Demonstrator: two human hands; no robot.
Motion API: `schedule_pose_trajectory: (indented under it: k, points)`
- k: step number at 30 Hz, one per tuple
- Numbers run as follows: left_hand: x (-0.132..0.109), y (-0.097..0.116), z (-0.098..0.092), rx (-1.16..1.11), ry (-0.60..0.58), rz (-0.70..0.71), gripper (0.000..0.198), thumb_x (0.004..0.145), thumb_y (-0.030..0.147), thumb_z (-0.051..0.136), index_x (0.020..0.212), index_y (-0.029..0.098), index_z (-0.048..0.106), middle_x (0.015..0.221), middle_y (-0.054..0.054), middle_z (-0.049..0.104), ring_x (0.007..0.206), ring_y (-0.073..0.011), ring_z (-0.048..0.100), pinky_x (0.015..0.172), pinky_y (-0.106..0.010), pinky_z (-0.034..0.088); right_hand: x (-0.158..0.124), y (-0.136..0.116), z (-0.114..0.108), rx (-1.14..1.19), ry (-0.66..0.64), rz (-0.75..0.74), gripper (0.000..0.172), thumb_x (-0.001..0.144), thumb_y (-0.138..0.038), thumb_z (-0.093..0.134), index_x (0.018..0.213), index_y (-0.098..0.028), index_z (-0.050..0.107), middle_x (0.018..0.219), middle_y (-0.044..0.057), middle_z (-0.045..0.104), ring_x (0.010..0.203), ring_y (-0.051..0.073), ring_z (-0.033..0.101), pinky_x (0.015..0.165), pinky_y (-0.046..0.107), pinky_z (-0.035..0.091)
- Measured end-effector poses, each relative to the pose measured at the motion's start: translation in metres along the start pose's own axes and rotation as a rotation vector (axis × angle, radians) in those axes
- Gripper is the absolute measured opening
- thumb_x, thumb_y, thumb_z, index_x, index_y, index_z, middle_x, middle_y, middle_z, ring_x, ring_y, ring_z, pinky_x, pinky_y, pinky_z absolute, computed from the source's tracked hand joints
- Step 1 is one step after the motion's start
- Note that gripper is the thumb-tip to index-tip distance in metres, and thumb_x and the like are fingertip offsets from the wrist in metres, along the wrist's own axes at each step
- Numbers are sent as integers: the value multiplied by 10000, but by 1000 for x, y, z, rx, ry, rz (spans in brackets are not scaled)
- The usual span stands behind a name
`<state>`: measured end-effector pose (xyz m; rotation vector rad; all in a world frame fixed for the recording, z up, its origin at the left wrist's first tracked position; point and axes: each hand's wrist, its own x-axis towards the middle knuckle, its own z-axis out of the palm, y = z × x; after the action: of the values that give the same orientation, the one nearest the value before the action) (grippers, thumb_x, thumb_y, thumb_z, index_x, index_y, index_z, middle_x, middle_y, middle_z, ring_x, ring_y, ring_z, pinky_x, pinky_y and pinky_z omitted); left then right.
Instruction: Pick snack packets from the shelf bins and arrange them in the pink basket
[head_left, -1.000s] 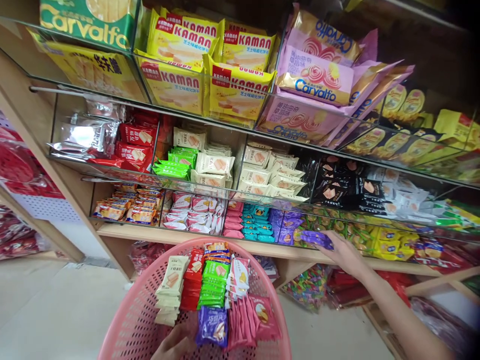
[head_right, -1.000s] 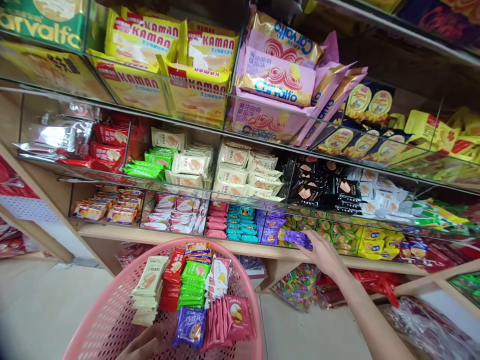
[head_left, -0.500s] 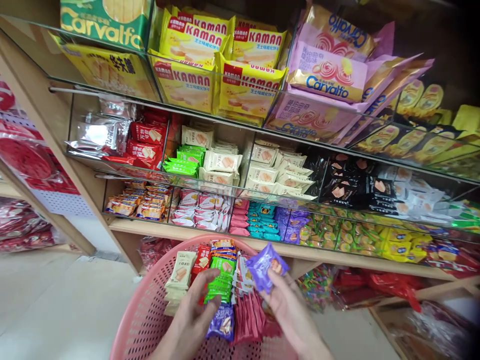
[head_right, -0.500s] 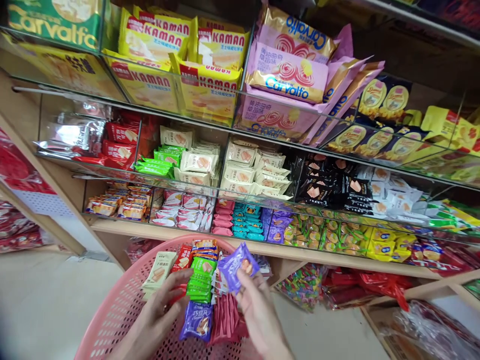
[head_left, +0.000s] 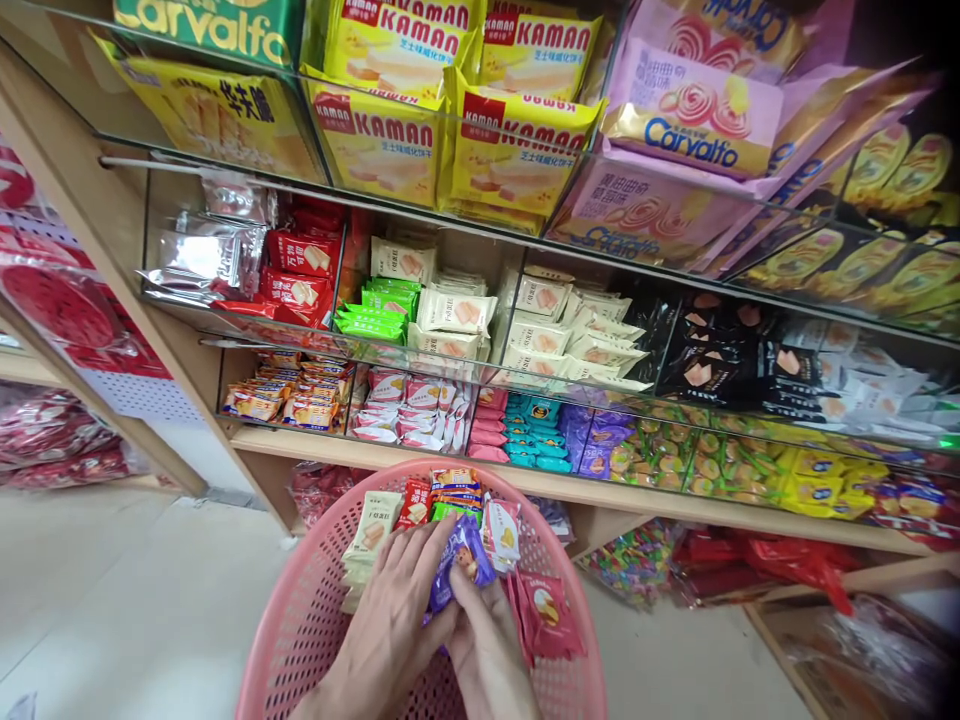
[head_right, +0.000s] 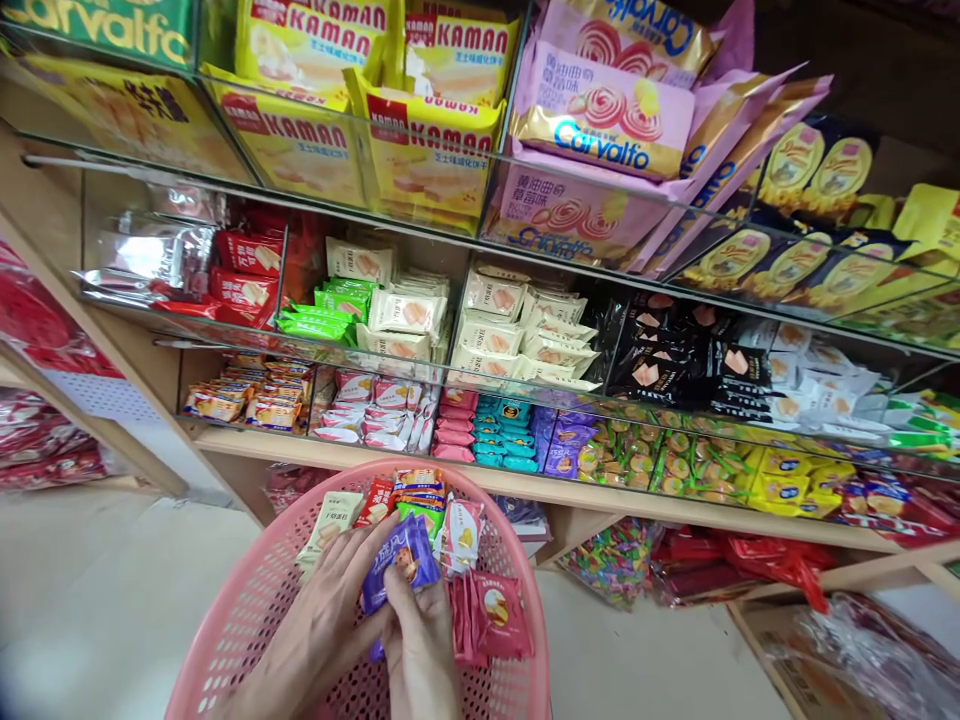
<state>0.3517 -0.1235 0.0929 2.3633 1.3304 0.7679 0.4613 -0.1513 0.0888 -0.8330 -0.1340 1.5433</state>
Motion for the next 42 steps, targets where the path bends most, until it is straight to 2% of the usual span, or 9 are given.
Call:
schedule_pose_trajectory:
  k: [4, 8, 11, 16, 21, 24, 29, 35, 42]
  points:
    - [2, -4, -7, -416, 4, -221, 608, 847, 346, 550, 1388, 311, 274, 1383, -65, 452, 1263, -236, 431, 1047, -444, 398, -1, -1, -1, 35, 23, 88, 603, 703, -540, 683, 1198, -229, 537, 1139, 60, 662, 1088, 225, 581, 825, 337, 506]
    - [11, -5, -21, -720, 53, -379, 555, 825, 394, 572, 1328, 323, 351, 1359, -35, 459, 1198, -209, 486, 1004, -374, 444, -3, -4, 0, 81, -62, 153, 517, 736, -598, 606, 1105, -237, 593, 1117, 48, 672, 1122, 221, 561, 836, 333, 497]
    - [17, -6, -32, -724, 106, -387, 546, 823, 399, 572, 1317, 316, 354, 1352, -32, 459, 1191, -207, 486, 980, -359, 459, -3, -5, 1, 83, -59, 144, 477, 747, -582, 602, 1070, -232, 613, 1105, 48, 676, 1094, 224, 576, 864, 364, 488]
    - [13, -11, -37, -508, 165, -299, 548, 852, 394, 544, 1346, 336, 312, 1394, -12, 428, 1281, -202, 397, 1051, -364, 389, -1, -3, -1, 105, -66, 159, 452, 732, -579, 617, 1034, -242, 626, 1140, 36, 662, 1102, 220, 566, 895, 373, 471]
    - [-5, -16, -25, -196, -61, -47, 633, 882, 406, 490, 1423, 358, 166, 1397, -47, 433, 1272, -240, 411, 1067, -449, 366, -4, 7, -7, 127, -41, 205, 446, 668, -554, 693, 978, -238, 647, 1023, 27, 695, 986, 198, 614, 840, 334, 491]
    - [-15, -20, -20, -66, -162, 23, 641, 892, 425, 461, 1430, 380, 116, 1402, -35, 436, 1297, -255, 382, 1076, -486, 343, -8, 20, -11, 140, 30, 229, 498, 602, -576, 729, 947, -224, 658, 965, 36, 706, 909, 195, 635, 802, 328, 503]
    - [-31, -33, -8, -50, -311, -15, 654, 850, 424, 532, 1419, 347, 219, 1364, -45, 476, 1234, -259, 442, 1031, -436, 398, -14, 51, -18, 173, 182, 281, 507, 517, -550, 767, 883, -214, 669, 957, 48, 713, 929, 224, 641, 746, 325, 513]
    - [-33, -16, 2, 26, -640, -267, 734, 693, 146, 594, 1383, 243, 365, 1405, -62, 442, 1288, -260, 383, 1104, -401, 298, -16, 76, -40, 173, 280, 388, 384, 535, -477, 748, 828, -242, 669, 812, 10, 723, 886, 231, 654, 723, 346, 520]
    - [-11, -9, 23, 49, -718, -65, 714, 736, 152, 549, 1403, 242, 310, 1371, -72, 463, 1252, -259, 413, 1080, -414, 322, -14, 56, -72, 27, 368, 326, 296, 585, -495, 736, 717, -262, 609, 715, -18, 680, 791, 191, 650, 735, 338, 512]
